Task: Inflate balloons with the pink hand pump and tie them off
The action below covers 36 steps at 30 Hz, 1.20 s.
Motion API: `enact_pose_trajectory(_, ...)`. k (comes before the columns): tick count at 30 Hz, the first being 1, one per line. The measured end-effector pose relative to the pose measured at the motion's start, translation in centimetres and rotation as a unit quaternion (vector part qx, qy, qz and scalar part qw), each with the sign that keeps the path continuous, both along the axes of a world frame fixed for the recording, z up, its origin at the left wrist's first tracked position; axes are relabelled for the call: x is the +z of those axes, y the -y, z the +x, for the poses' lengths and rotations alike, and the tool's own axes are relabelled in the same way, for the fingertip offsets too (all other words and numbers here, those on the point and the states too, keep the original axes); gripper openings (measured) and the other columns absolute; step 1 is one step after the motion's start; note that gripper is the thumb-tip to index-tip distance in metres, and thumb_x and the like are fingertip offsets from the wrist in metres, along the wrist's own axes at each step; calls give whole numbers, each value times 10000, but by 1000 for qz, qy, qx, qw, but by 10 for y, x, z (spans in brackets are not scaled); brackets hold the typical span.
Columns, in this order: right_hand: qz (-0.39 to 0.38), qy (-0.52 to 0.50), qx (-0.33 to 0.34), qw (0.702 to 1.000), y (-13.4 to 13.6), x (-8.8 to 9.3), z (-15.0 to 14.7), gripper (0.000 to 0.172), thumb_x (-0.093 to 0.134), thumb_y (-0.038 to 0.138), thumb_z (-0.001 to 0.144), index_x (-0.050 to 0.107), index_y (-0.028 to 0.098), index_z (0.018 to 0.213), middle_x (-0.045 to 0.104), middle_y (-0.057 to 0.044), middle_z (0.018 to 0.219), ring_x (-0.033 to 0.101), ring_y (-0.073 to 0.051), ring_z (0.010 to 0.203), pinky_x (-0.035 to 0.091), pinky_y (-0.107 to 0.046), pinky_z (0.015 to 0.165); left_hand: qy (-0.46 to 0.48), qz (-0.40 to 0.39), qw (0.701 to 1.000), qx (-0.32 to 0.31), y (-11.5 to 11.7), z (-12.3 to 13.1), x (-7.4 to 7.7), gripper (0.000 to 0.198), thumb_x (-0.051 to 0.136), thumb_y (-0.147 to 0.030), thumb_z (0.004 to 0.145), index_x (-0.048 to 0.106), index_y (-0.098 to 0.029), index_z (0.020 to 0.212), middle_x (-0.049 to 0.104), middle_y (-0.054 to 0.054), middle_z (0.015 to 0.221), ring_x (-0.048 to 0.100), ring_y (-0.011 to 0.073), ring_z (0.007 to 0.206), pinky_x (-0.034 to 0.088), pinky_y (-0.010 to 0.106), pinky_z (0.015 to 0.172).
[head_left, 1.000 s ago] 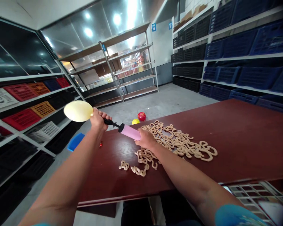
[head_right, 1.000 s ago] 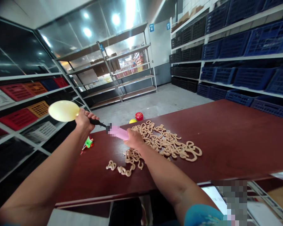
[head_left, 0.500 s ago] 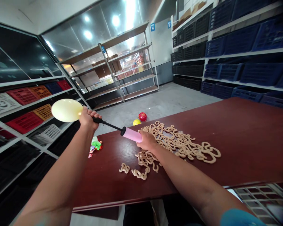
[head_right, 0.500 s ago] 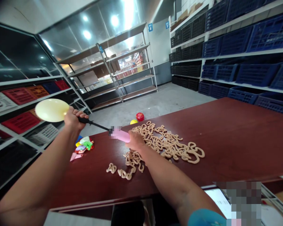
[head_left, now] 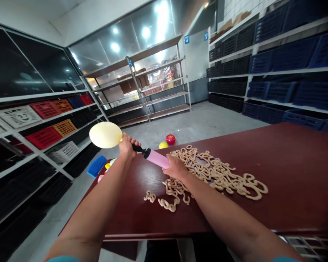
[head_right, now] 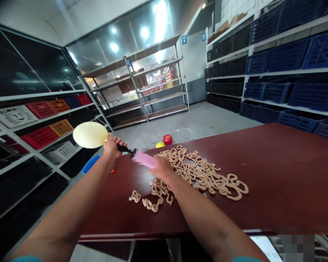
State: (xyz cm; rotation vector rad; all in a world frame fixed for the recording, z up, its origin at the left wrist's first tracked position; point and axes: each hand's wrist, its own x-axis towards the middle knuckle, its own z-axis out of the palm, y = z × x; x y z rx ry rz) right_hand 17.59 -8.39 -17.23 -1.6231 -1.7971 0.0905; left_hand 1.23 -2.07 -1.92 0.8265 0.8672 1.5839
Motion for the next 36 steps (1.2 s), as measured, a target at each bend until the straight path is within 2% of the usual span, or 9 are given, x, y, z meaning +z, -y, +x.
enact_pose_trajectory(7, 19, -7, 7, 1000, -2, -3, -1, 360, 598, 307, 628, 542, 196, 966, 612, -63, 863, 549, -196, 781, 357, -299, 682, -20, 43, 998, 41, -9, -53, 65, 375, 393, -366, 846, 189, -205, 576, 215, -65, 429, 282, 84, 327, 333, 235, 374)
enact_pose_trajectory(10, 10, -16, 3, 1000, -4, -7, -1, 396, 612, 315, 618, 534, 198, 988, 608, -60, 876, 547, -195, 796, 357, -298, 689, -22, 61, 997, 37, -14, -63, 80, 383, 391, -366, 845, 172, -204, 575, 188, -66, 428, 266, 80, 321, 314, 225, 362)
enact_pose_trajectory(12, 1, -22, 2, 1000, -6, -10, 0, 431, 621, 323, 608, 526, 198, 1009, 608, -60, 883, 547, -194, 798, 358, -299, 687, -13, 65, 997, 38, -17, -61, 80, 391, 399, -373, 841, 172, -202, 573, 179, -69, 428, 258, 76, 316, 300, 219, 355)
enact_pose_trajectory(15, -8, -34, 2, 999, -6, -12, 2, 464, 622, 318, 605, 516, 202, 1042, 609, -58, 887, 550, -194, 805, 360, -298, 687, 9, 68, 997, 29, -18, -47, 69, 388, 406, -360, 841, 182, -197, 570, 188, -71, 432, 261, 70, 317, 286, 211, 352)
enact_pose_trajectory(24, -31, -37, -12, 999, -3, -5, 3, 433, 627, 337, 621, 518, 206, 1019, 618, -53, 893, 560, -198, 809, 362, -291, 688, 11, 15, 999, -35, -5, 16, 4, 445, 440, -474, 820, 195, -204, 566, 213, -70, 434, 278, 77, 327, 307, 227, 363)
enact_pose_trajectory(27, -44, -24, -13, 999, -2, -2, 2, 410, 630, 351, 630, 519, 212, 999, 619, -44, 884, 561, -193, 802, 363, -284, 681, 9, 0, 1000, -28, -1, 24, -9, 440, 426, -474, 826, 194, -207, 564, 219, -67, 433, 284, 83, 328, 315, 234, 364)
enact_pose_trajectory(29, -30, -12, -14, 999, -2, -1, 1, 385, 622, 350, 638, 518, 210, 982, 620, -44, 880, 559, -193, 800, 366, -286, 684, 11, -3, 1000, -19, 0, 21, -8, 429, 406, -459, 836, 192, -207, 563, 217, -64, 431, 281, 86, 327, 317, 239, 363)
enact_pose_trajectory(31, -4, 0, -11, 1000, -1, 0, 0, 356, 610, 345, 643, 517, 203, 956, 619, -48, 875, 557, -195, 802, 370, -292, 693, 14, 0, 1000, -10, 1, 12, 0, 418, 396, -437, 842, 188, -207, 562, 212, -64, 429, 273, 87, 324, 313, 241, 359)
enact_pose_trajectory(36, 18, 5, 0, 1000, 0, 1, -2, 321, 593, 337, 641, 514, 191, 915, 607, -54, 842, 549, -195, 781, 380, -304, 677, 12, 24, 999, 23, -5, -28, 44, 381, 415, -351, 836, 187, -208, 565, 199, -68, 428, 256, 84, 316, 300, 239, 352)
